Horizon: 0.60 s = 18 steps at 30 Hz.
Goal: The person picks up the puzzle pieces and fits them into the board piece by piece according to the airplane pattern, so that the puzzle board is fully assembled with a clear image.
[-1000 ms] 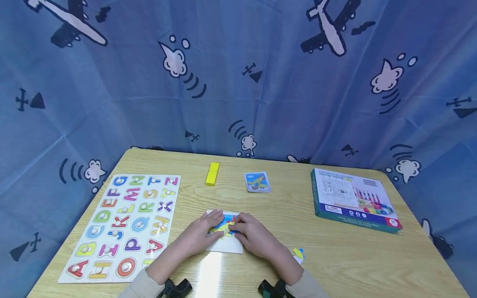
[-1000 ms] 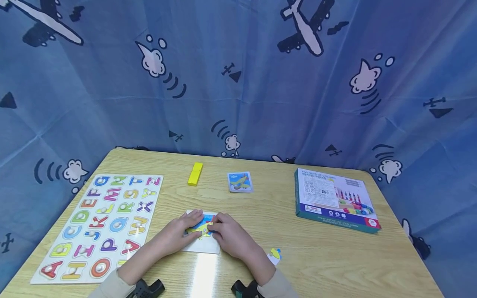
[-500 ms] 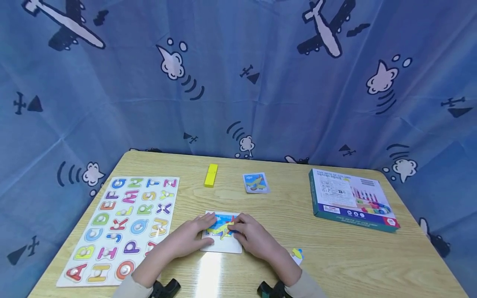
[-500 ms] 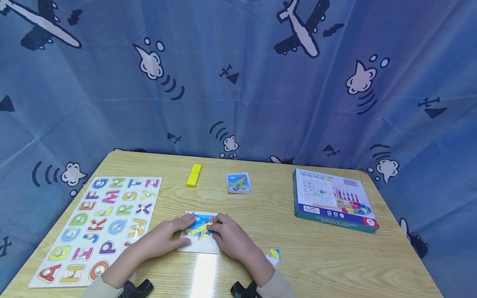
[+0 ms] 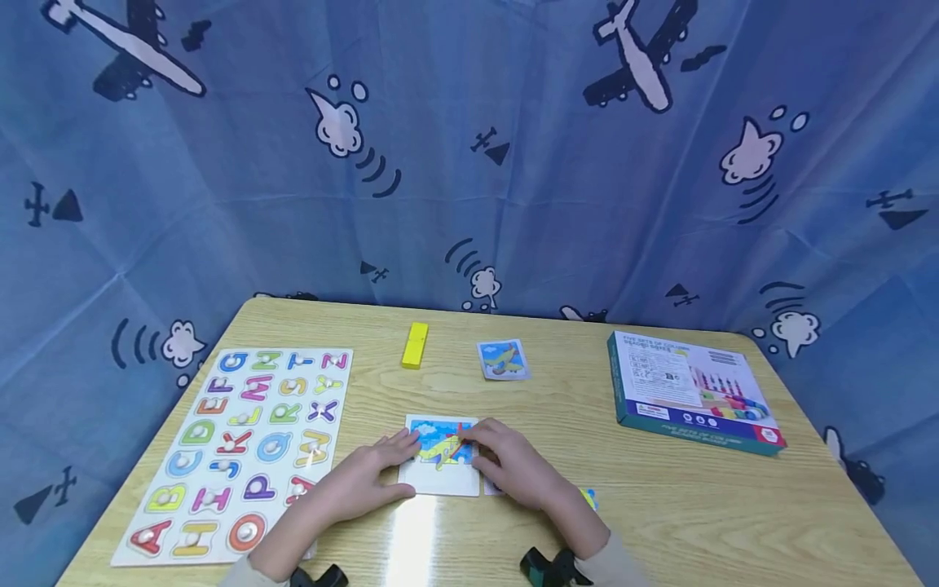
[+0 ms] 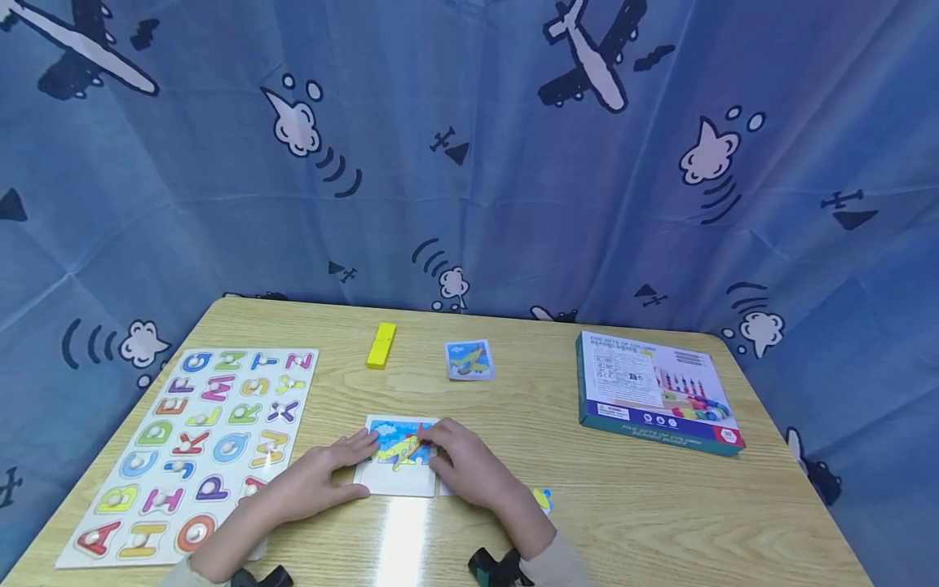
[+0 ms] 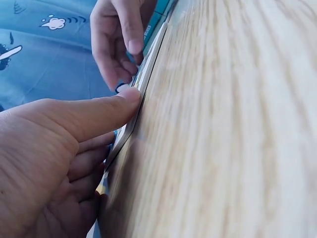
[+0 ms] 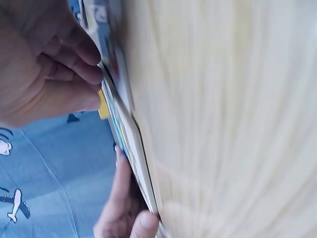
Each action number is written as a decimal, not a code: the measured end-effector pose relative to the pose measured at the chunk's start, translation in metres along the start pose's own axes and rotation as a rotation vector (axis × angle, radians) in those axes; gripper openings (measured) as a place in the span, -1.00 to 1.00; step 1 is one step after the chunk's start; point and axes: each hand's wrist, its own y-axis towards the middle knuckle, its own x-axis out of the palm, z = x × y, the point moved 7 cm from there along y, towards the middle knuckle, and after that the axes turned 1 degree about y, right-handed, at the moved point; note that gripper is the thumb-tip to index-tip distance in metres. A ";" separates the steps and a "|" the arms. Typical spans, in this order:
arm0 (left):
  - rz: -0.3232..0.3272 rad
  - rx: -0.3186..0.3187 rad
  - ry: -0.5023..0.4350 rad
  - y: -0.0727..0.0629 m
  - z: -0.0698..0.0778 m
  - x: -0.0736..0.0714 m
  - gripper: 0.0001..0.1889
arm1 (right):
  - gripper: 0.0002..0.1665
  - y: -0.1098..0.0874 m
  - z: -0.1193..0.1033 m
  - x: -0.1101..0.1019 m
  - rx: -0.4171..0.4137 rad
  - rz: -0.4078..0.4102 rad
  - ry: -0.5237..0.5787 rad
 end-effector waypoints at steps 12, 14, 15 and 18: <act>0.004 -0.022 -0.034 0.000 -0.008 0.003 -0.30 | -0.61 -0.036 0.016 -0.015 0.012 0.036 -0.003; 0.005 -0.023 -0.033 0.001 -0.007 0.003 -0.30 | -0.59 -0.038 0.016 -0.014 0.002 0.029 -0.013; 0.005 -0.023 -0.033 0.001 -0.007 0.003 -0.30 | -0.59 -0.039 0.016 -0.013 -0.002 0.026 -0.015; 0.003 -0.028 -0.034 0.001 -0.006 0.003 -0.30 | -0.63 -0.040 0.014 -0.010 -0.009 0.012 -0.021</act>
